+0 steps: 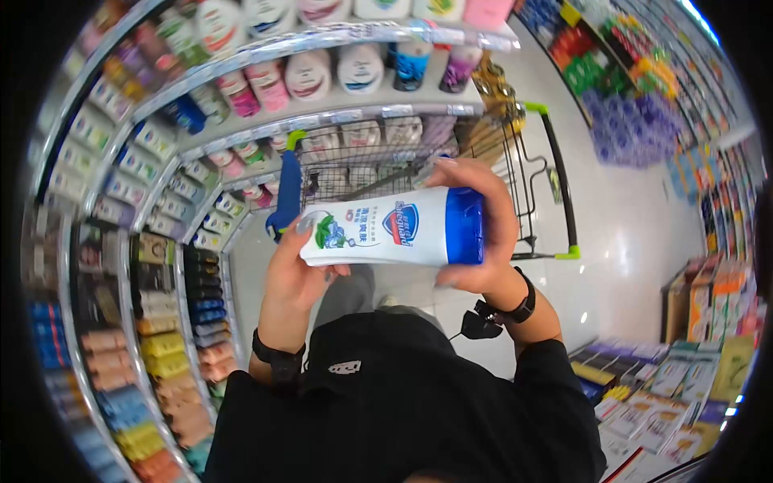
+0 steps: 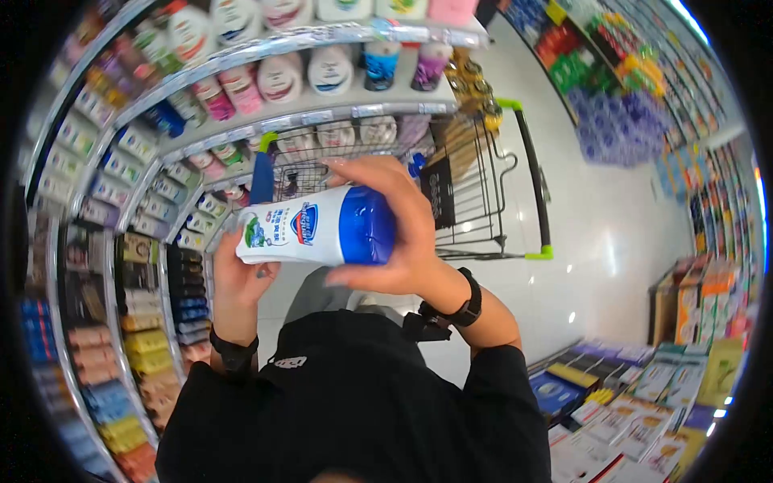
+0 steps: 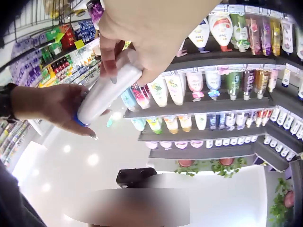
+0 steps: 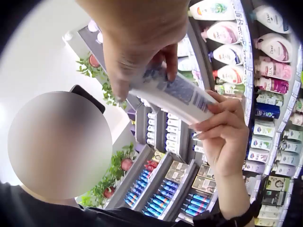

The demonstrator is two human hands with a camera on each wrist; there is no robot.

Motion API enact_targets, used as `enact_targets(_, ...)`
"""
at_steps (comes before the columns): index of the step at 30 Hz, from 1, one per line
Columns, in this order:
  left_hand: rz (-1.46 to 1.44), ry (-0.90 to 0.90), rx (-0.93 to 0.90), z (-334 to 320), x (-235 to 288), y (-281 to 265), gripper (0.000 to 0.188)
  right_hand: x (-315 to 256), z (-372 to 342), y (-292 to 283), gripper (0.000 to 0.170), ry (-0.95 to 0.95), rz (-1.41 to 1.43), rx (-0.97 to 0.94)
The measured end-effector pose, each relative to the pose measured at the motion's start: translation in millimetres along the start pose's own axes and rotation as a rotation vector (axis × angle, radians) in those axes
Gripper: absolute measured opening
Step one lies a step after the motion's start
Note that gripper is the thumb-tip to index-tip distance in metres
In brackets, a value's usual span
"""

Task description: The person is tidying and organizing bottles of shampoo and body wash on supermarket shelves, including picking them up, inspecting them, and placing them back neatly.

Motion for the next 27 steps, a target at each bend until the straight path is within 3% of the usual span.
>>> enact_targets(3, -0.329, -0.180, 0.031, -45.5, -16.5, 2.7, 0.045, -20.2, 10.6, 27.7, 0.090, -0.150, 0.274, -0.005)
enact_targets(4, -0.259, -0.127, -0.068, -53.7, -15.9, 20.1, 0.051, -21.2, 16.1, 31.4, 0.092, -0.023, 0.306, -0.044)
enact_targets(6, -0.142, -0.235, -0.393, -69.5, -19.7, 43.1, 0.058, -19.0, 21.0, 46.6, 0.090, 0.300, 0.597, -0.083)
enact_targets(7, -0.027, -0.240, -0.434, -80.1, -17.8, 45.9, 0.062, -18.8, 21.8, 55.5, 0.073, 0.331, 0.671, -0.066)
enact_targets(10, 0.318, -0.042, -0.356, -94.1, 0.0, 55.2, 0.061, -16.0, 29.8, 78.7, 0.054, 0.522, 0.521, 0.019)
enact_targets(11, 0.440, 0.044, -0.409, -99.3, 11.2, 66.3, 0.057, -25.9, 36.4, 88.3, 0.041, 0.523, 0.433, 0.027)
enact_targets(15, 0.484, 0.008, -0.339, -132.5, 38.4, 42.7, 0.056, -43.7, 51.8, 151.9, 0.039, 0.588, 0.416, -0.171)
enact_targets(22, 0.178, 0.060, -0.465, -205.4, 109.3, 34.5, 0.080, -68.8, 62.0, 280.7, 0.048, 0.650, 0.775, -0.411)
enact_targets(27, 0.244, 0.143, -0.386, -263.0, 157.7, 13.1, 0.102, -104.6, 70.2, 373.8, 0.049, 0.610, 0.951, -0.569)
Point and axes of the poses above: each hand's wrist, its own z-axis towards the middle knuckle, its own y-axis out of the palm, x = y × z, the point moved 6 cm from there along z, towards the middle knuckle, and after that the axes turned 5 degrees about y, right-handed, at the moved point
